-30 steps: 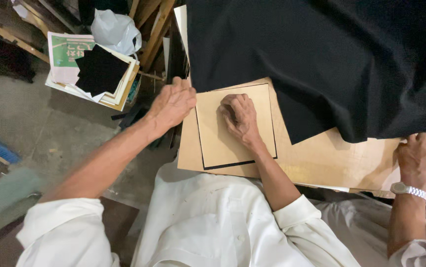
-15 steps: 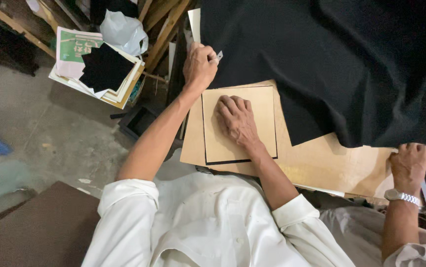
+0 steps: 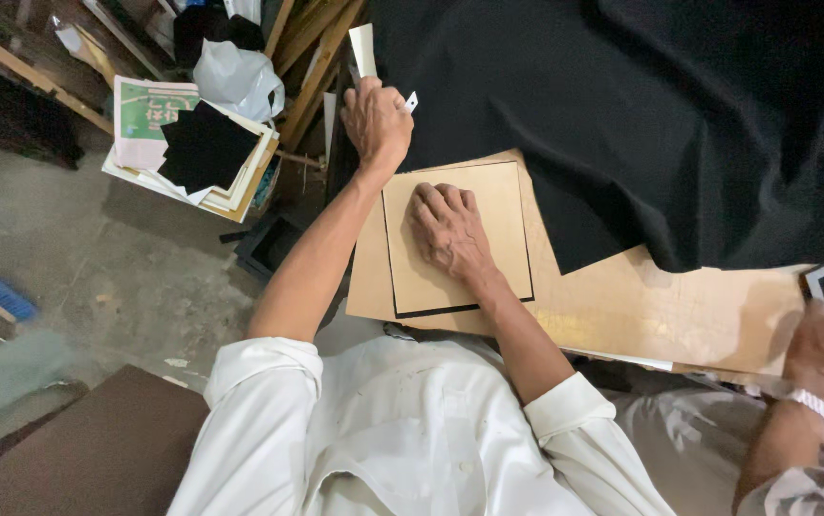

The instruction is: The person places a rectangular cardboard template on a large black fabric sheet and uses a small cutting tool to trace and cut the fabric along the template edges. The person repeatedly repositions the template and cuts multiple fabric pieces, stacking them on the table.

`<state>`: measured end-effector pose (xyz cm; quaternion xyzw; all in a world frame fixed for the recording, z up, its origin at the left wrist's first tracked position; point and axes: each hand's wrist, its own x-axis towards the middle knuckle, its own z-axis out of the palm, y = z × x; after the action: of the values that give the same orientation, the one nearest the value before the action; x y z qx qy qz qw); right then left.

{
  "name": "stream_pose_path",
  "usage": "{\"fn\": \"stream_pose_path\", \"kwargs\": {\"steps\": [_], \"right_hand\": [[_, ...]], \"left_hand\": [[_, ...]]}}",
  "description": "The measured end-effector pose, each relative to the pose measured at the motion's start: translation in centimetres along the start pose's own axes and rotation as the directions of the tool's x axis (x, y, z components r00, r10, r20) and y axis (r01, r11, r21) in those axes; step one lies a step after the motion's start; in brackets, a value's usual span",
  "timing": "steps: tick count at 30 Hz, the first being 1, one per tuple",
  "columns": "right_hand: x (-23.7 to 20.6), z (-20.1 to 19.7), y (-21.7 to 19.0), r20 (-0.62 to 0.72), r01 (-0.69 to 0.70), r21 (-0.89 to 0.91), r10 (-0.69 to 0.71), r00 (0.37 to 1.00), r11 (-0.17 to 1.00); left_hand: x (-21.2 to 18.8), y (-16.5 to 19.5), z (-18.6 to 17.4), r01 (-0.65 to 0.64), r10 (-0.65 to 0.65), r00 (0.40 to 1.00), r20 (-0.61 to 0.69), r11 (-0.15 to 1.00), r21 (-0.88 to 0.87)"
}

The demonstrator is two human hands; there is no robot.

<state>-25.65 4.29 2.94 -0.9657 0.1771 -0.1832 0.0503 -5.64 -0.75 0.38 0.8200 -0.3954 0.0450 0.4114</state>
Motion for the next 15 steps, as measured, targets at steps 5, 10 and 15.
{"fn": "stream_pose_path", "kwargs": {"steps": [5, 10, 15], "right_hand": [[0.0, -0.1, -0.1, -0.009, 0.005, -0.009, -0.005, 1.000, 1.000], [-0.1, -0.1, -0.1, 0.015, 0.001, -0.003, -0.001, 1.000, 1.000], [0.0, -0.1, 0.0, -0.009, 0.008, -0.008, -0.008, 1.000, 1.000]], "left_hand": [[-1.0, 0.2, -0.4, -0.109, 0.109, 0.994, -0.002, 0.992, -0.057], [-0.7, 0.1, 0.2, -0.074, 0.081, 0.996, 0.049, 0.990, -0.121], [1.6, 0.3, 0.2, 0.070, -0.032, 0.992, 0.123, 0.944, -0.321]]}}
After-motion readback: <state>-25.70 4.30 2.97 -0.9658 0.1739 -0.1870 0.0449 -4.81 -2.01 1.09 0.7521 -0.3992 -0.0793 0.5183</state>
